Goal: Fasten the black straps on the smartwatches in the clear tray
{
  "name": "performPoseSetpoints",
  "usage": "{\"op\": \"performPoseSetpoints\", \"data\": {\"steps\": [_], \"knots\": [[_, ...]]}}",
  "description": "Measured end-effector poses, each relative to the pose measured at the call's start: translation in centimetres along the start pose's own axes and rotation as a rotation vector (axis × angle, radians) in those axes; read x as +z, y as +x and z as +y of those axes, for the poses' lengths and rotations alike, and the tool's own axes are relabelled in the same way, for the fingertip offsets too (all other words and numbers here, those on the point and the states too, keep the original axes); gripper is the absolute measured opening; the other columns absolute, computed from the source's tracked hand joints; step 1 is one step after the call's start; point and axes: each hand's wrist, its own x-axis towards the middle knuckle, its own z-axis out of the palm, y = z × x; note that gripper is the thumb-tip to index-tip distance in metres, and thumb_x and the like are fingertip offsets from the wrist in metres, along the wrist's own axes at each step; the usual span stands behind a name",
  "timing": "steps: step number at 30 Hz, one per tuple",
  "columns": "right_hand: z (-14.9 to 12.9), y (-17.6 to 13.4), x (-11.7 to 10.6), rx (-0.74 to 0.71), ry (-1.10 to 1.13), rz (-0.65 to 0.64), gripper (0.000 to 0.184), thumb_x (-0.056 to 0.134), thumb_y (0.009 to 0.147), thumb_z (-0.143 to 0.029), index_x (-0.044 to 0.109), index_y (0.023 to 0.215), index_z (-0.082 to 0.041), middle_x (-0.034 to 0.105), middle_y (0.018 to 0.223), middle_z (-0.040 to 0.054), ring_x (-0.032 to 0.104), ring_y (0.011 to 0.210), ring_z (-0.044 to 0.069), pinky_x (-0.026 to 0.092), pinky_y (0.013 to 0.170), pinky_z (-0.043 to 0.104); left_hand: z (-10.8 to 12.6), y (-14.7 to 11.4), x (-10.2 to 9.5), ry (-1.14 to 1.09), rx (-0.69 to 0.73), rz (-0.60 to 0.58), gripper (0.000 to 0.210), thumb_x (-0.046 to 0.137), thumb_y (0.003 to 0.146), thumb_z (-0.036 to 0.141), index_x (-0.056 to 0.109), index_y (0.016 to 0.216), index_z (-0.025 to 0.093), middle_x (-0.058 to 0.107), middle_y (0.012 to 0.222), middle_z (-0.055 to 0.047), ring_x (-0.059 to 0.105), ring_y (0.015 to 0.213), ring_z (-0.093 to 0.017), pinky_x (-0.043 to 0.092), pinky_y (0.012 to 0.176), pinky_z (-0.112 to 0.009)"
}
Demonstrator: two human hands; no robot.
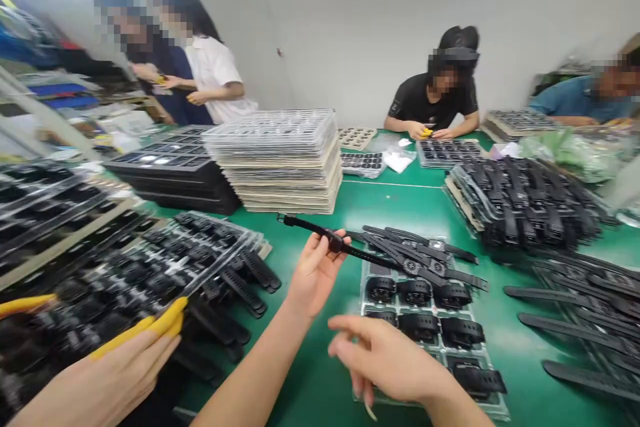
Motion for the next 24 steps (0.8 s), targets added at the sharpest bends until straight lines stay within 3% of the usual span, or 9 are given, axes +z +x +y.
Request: {"op": "performPoseSetpoints", "data": {"steps": [3,5,7,10,17,21,24], "knots": [[-0.1,2.0,-0.3,-0.167,0.380,0.286,0.054,0.072,0.089,-0.056,0.064,0.133,-0.025,0.071,0.109,0.0101,0.056,0.055,0.010,0.048,0.044,0.022,0.0,-0.3,0.0,0.061,-0.029,-0.055,0.026,0.081,0.082,0.037,0.065,0.095,0.022,0.077,0.102,-0.003,0.074,0.097,-0.019,0.056,0.097,-0.039],[-0.4,2.5,-1.1,-0.302,0.595,0.435,0.057,0.076,0.085,-0.059,0.066,0.128,-0.023,0.068,0.119,0.0125,0.055,0.060,0.010,0.043,0.043,0.021,0.0,-0.7,0.1,0.083,-0.076,-0.124,0.025,0.080,0.083,0.037,0.067,0.096,0.022,0.076,0.100,-0.003,0.073,0.093,-0.018,0.057,0.093,-0.037],[-0.8,2.5,-1.9,-0.384,0.710,0.512,0.051,0.078,0.084,-0.056,0.069,0.121,-0.022,0.068,0.119,0.0115,0.053,0.062,0.010,0.039,0.044,0.020,-0.2,-1.1,0.3,0.107,-0.130,-0.207,0.027,0.082,0.081,0.039,0.069,0.097,0.021,0.075,0.094,-0.004,0.073,0.088,-0.019,0.057,0.088,-0.036],[-1.3,2.2,-2.6,-0.382,0.783,0.584,0.046,0.080,0.084,-0.054,0.070,0.116,-0.023,0.072,0.113,0.0079,0.053,0.061,0.010,0.039,0.049,0.021,-0.5,-1.8,0.7,0.163,-0.196,-0.308,0.031,0.082,0.081,0.044,0.070,0.095,0.019,0.074,0.084,-0.006,0.071,0.080,-0.021,0.056,0.081,-0.036],[-1.2,2.4,-3.0,-0.347,0.646,0.700,0.061,0.083,0.074,-0.061,0.065,0.120,-0.025,0.071,0.096,0.0031,0.051,0.059,0.011,0.039,0.054,0.024,-1.1,-2.3,0.9,0.241,-0.251,-0.345,0.035,0.072,0.088,0.053,0.069,0.093,0.018,0.071,0.073,-0.004,0.065,0.072,-0.018,0.050,0.073,-0.030],[-0.9,2.5,-3.3,-0.394,0.477,0.767,0.053,0.075,0.079,-0.066,0.065,0.111,-0.024,0.063,0.082,-0.0010,0.047,0.060,0.013,0.038,0.056,0.027,-1.3,-2.1,0.6,0.329,-0.270,-0.329,0.038,0.067,0.091,0.056,0.067,0.088,0.019,0.065,0.060,0.000,0.060,0.067,-0.016,0.047,0.073,-0.029],[-0.4,2.2,-3.1,-0.477,0.331,0.789,0.046,0.065,0.088,-0.069,0.065,0.098,-0.023,0.053,0.071,-0.0038,0.047,0.066,0.015,0.040,0.064,0.029,-1.4,-2.1,0.5,0.541,-0.263,-0.396,0.036,0.066,0.092,0.053,0.065,0.084,0.019,0.061,0.056,0.001,0.054,0.061,-0.015,0.042,0.067,-0.027]]}}
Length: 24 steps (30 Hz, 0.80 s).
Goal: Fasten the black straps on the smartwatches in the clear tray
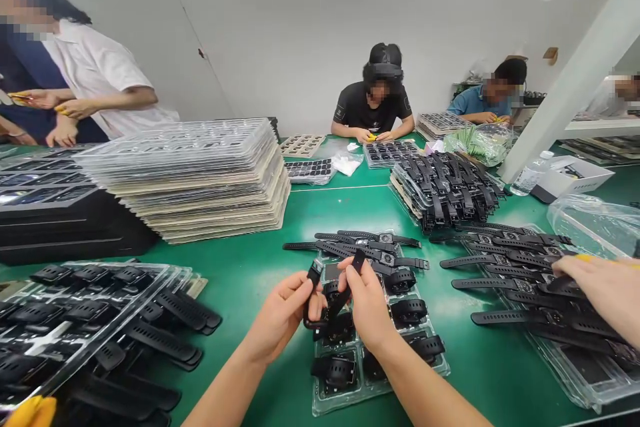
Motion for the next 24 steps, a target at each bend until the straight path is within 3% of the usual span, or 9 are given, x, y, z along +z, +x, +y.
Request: {"op": "performPoseSetpoints", "data": {"steps": [3,5,8,12,15,18,21,24], "knots": [[0.1,-0.7,-0.2,-0.114,-0.111,-0.063,0.048,0.052,0.096,-0.070,0.063,0.093,-0.023,0.045,0.066,-0.0055,0.043,0.064,0.015,0.038,0.065,0.030,0.1,-0.2,0.2,0.306,0.017,-0.083,0.034,0.061,0.095,0.046,0.064,0.078,0.018,0.060,0.060,0.001,0.051,0.061,-0.014,0.039,0.065,-0.027],[0.0,-1.0,-0.3,-0.152,-0.178,-0.114,0.045,0.052,0.098,-0.066,0.062,0.091,-0.023,0.047,0.067,-0.0051,0.043,0.063,0.015,0.036,0.063,0.030,0.3,-0.4,0.4,0.421,0.039,-0.123,0.034,0.057,0.097,0.042,0.060,0.073,0.018,0.058,0.061,0.001,0.051,0.061,-0.014,0.039,0.065,-0.027],[-0.2,-1.1,-0.4,-0.174,-0.253,-0.171,0.034,0.059,0.098,-0.056,0.060,0.091,-0.023,0.054,0.073,-0.0039,0.048,0.068,0.016,0.037,0.066,0.030,0.5,-0.6,0.3,0.474,0.072,-0.137,0.035,0.054,0.098,0.039,0.057,0.070,0.018,0.054,0.062,0.002,0.049,0.061,-0.013,0.039,0.065,-0.027],[-0.4,-0.9,-0.5,-0.187,-0.333,-0.240,0.025,0.051,0.103,-0.045,0.056,0.091,-0.024,0.054,0.075,-0.0042,0.050,0.070,0.016,0.039,0.067,0.030,0.6,-0.7,0.2,0.521,0.103,-0.137,0.031,0.054,0.098,0.037,0.061,0.074,0.017,0.058,0.068,0.001,0.052,0.066,-0.014,0.044,0.068,-0.027],[-0.2,-0.9,-0.5,-0.212,-0.336,-0.214,0.024,0.049,0.104,-0.043,0.055,0.091,-0.024,0.053,0.078,-0.0034,0.050,0.074,0.017,0.040,0.070,0.030,0.5,-0.8,0.4,0.534,0.206,-0.089,0.016,0.058,0.096,0.032,0.067,0.098,0.019,0.069,0.091,-0.003,0.063,0.085,-0.018,0.051,0.081,-0.029],[-0.3,-1.1,-0.5,-0.194,-0.327,-0.244,0.021,0.049,0.104,-0.041,0.055,0.093,-0.024,0.057,0.084,-0.0021,0.053,0.081,0.018,0.041,0.076,0.031,0.2,-0.9,0.7,0.568,0.332,-0.044,0.027,0.067,0.090,0.026,0.064,0.117,0.023,0.072,0.109,-0.005,0.068,0.098,-0.020,0.054,0.089,-0.031],[-0.6,-1.3,-0.4,-0.161,-0.301,-0.311,0.021,0.049,0.104,-0.040,0.056,0.093,-0.023,0.063,0.091,0.0000,0.057,0.086,0.019,0.043,0.080,0.033,-0.3,-0.9,0.7,0.672,0.458,0.016,0.031,0.070,0.088,0.021,0.065,0.119,0.024,0.076,0.108,-0.004,0.072,0.092,-0.019,0.057,0.085,-0.029],[-0.8,-1.1,-0.5,-0.175,-0.304,-0.280,0.019,0.053,0.103,-0.040,0.057,0.094,-0.024,0.061,0.087,-0.0008,0.056,0.083,0.018,0.043,0.076,0.031,-0.8,-0.8,0.5,0.768,0.607,0.098,0.027,0.069,0.089,0.018,0.069,0.116,0.023,0.079,0.102,-0.004,0.074,0.086,-0.018,0.059,0.079,-0.026]]}}
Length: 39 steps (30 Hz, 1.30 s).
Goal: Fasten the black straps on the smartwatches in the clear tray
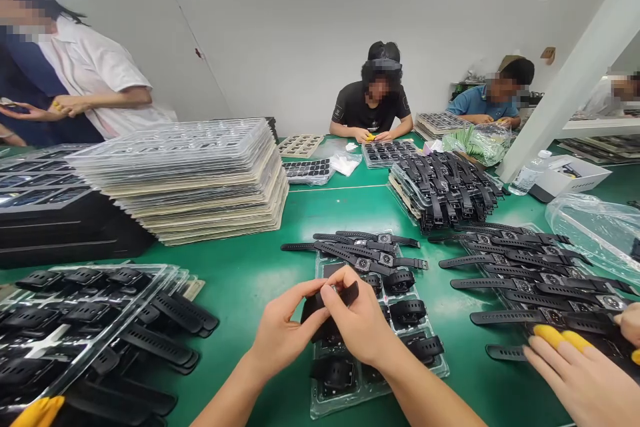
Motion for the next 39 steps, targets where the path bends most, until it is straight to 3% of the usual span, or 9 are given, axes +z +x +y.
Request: {"op": "performPoseSetpoints", "data": {"steps": [6,12,15,19,25,33,39], "knots": [[0.6,0.1,0.3,-0.017,0.051,0.097,0.013,0.057,0.099,-0.037,0.057,0.095,-0.024,0.054,0.076,-0.0040,0.052,0.071,0.016,0.043,0.067,0.028,-0.4,0.0,0.1,0.080,0.128,0.031,0.023,0.069,0.089,0.017,0.070,0.112,0.020,0.081,0.099,-0.006,0.076,0.083,-0.018,0.060,0.077,-0.025],[1.0,-0.7,-0.4,0.041,-0.018,0.285,0.016,0.070,0.091,-0.038,0.063,0.100,-0.026,0.061,0.079,-0.0025,0.058,0.072,0.016,0.048,0.067,0.025,-0.3,-0.4,0.8,0.084,0.121,0.040,0.023,0.068,0.091,0.036,0.074,0.106,0.018,0.081,0.089,-0.008,0.076,0.076,-0.020,0.060,0.073,-0.029],[1.4,-0.6,-1.0,0.093,-0.055,0.249,0.016,0.071,0.089,-0.040,0.066,0.095,-0.026,0.062,0.076,-0.0021,0.059,0.069,0.017,0.050,0.063,0.024,-0.6,-0.6,1.1,0.087,0.139,0.071,0.028,0.067,0.091,0.038,0.072,0.108,0.017,0.081,0.093,-0.009,0.076,0.079,-0.021,0.061,0.077,-0.031],[1.4,-0.8,-1.1,0.133,-0.108,0.160,0.017,0.070,0.088,-0.043,0.067,0.094,-0.027,0.065,0.082,-0.0005,0.062,0.075,0.018,0.052,0.064,0.023,-0.8,-0.8,1.4,0.080,0.149,0.022,0.044,0.068,0.090,0.046,0.067,0.120,0.013,0.080,0.101,-0.013,0.076,0.089,-0.024,0.062,0.085,-0.034],[1.0,-1.1,-0.7,0.083,-0.105,0.269,0.018,0.072,0.087,-0.043,0.066,0.093,-0.027,0.064,0.082,-0.0005,0.061,0.074,0.018,0.054,0.063,0.022,-1.1,-0.8,1.6,0.143,0.140,-0.043,0.036,0.057,0.099,0.044,0.070,0.115,0.015,0.080,0.097,-0.011,0.077,0.087,-0.021,0.062,0.087,-0.033],[2.2,-0.7,-1.8,0.058,-0.260,0.167,0.027,0.069,0.086,-0.053,0.070,0.094,-0.027,0.070,0.087,0.0049,0.067,0.081,0.025,0.056,0.061,0.029,-0.4,-1.1,1.5,0.072,0.045,-0.031,0.038,0.062,0.095,0.044,0.072,0.118,0.016,0.080,0.100,-0.015,0.077,0.091,-0.029,0.061,0.085,-0.039],[1.3,-0.9,-1.1,0.005,-0.216,0.174,0.025,0.068,0.090,-0.052,0.069,0.096,-0.028,0.067,0.081,0.0020,0.063,0.072,0.022,0.055,0.064,0.030,0.3,-0.9,1.2,0.009,0.014,0.014,0.032,0.066,0.094,0.038,0.074,0.117,0.017,0.080,0.102,-0.014,0.077,0.091,-0.029,0.061,0.086,-0.040]]}}
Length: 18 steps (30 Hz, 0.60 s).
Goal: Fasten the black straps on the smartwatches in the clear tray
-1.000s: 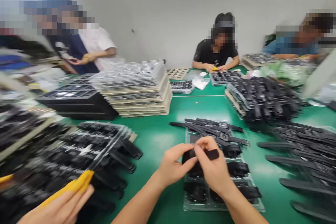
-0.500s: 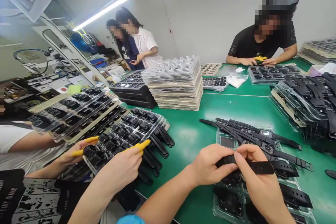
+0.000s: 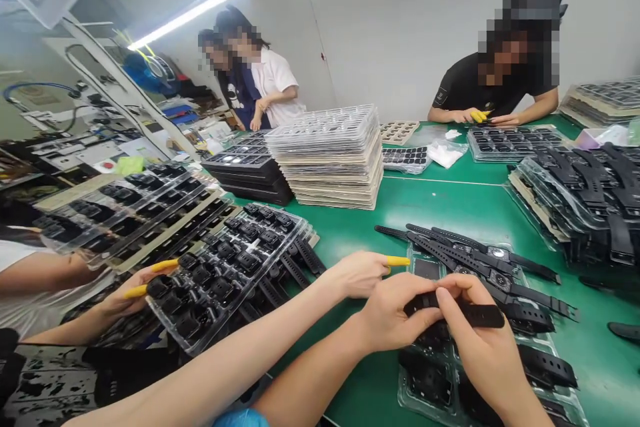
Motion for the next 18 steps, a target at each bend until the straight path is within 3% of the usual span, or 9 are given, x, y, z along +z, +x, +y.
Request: {"op": "performPoseSetpoints", "data": {"steps": [3,6,11,13,15,17,18], "knots": [[-0.4,0.1,0.1,-0.001,0.063,0.050,0.025,0.067,0.091,-0.051,0.068,0.096,-0.027,0.064,0.080,0.0015,0.061,0.074,0.021,0.053,0.065,0.029,0.2,0.0,-0.1,-0.052,-0.015,0.021,0.030,0.069,0.091,0.036,0.075,0.113,0.018,0.081,0.101,-0.013,0.076,0.089,-0.027,0.061,0.083,-0.038],[-0.4,0.5,-0.4,-0.021,0.132,0.151,0.024,0.066,0.094,-0.049,0.066,0.101,-0.026,0.060,0.080,0.0011,0.059,0.077,0.020,0.051,0.070,0.030,0.0,0.2,-0.3,-0.183,-0.136,0.159,0.029,0.074,0.088,0.038,0.075,0.109,0.018,0.080,0.100,-0.012,0.074,0.089,-0.025,0.059,0.084,-0.037],[-0.4,0.9,-0.6,-0.032,0.196,0.156,0.042,0.076,0.087,-0.045,0.062,0.123,-0.027,0.066,0.092,0.0026,0.061,0.081,0.021,0.053,0.074,0.032,-0.7,1.3,-0.8,-0.715,-0.440,0.365,0.043,0.081,0.081,0.051,0.071,0.104,0.017,0.074,0.098,-0.009,0.067,0.079,-0.018,0.055,0.076,-0.033],[-0.6,0.6,-0.3,-0.041,0.123,0.119,0.058,0.070,0.092,-0.045,0.050,0.144,-0.027,0.068,0.091,0.0019,0.063,0.084,0.022,0.053,0.082,0.036,-0.7,1.7,-0.9,-0.879,-0.490,0.371,0.046,0.084,0.076,0.052,0.070,0.101,0.017,0.073,0.095,-0.007,0.065,0.076,-0.015,0.053,0.074,-0.031],[-0.5,0.1,0.0,-0.073,0.043,0.059,0.072,0.061,0.099,-0.043,0.027,0.160,-0.027,0.065,0.086,-0.0008,0.063,0.084,0.022,0.052,0.087,0.038,-0.6,2.0,-1.0,-1.006,-0.526,0.342,0.046,0.086,0.076,0.051,0.070,0.103,0.017,0.071,0.090,-0.005,0.063,0.071,-0.013,0.051,0.071,-0.029],[-0.3,-0.4,0.2,-0.126,-0.024,-0.015,0.072,0.048,0.105,-0.040,0.011,0.166,-0.028,0.061,0.083,-0.0015,0.063,0.080,0.021,0.053,0.085,0.038,-0.4,2.0,-0.9,-1.102,-0.556,0.287,0.046,0.086,0.076,0.049,0.070,0.105,0.017,0.070,0.087,-0.003,0.061,0.068,-0.012,0.048,0.067,-0.027],[-0.2,-0.6,0.2,-0.163,-0.063,-0.046,0.067,0.043,0.107,-0.039,0.012,0.166,-0.029,0.061,0.084,-0.0003,0.063,0.078,0.022,0.053,0.081,0.038,-0.3,1.9,-0.8,-1.133,-0.566,0.265,0.046,0.087,0.076,0.049,0.070,0.105,0.018,0.070,0.086,-0.003,0.060,0.066,-0.011,0.047,0.065,-0.027]]}}
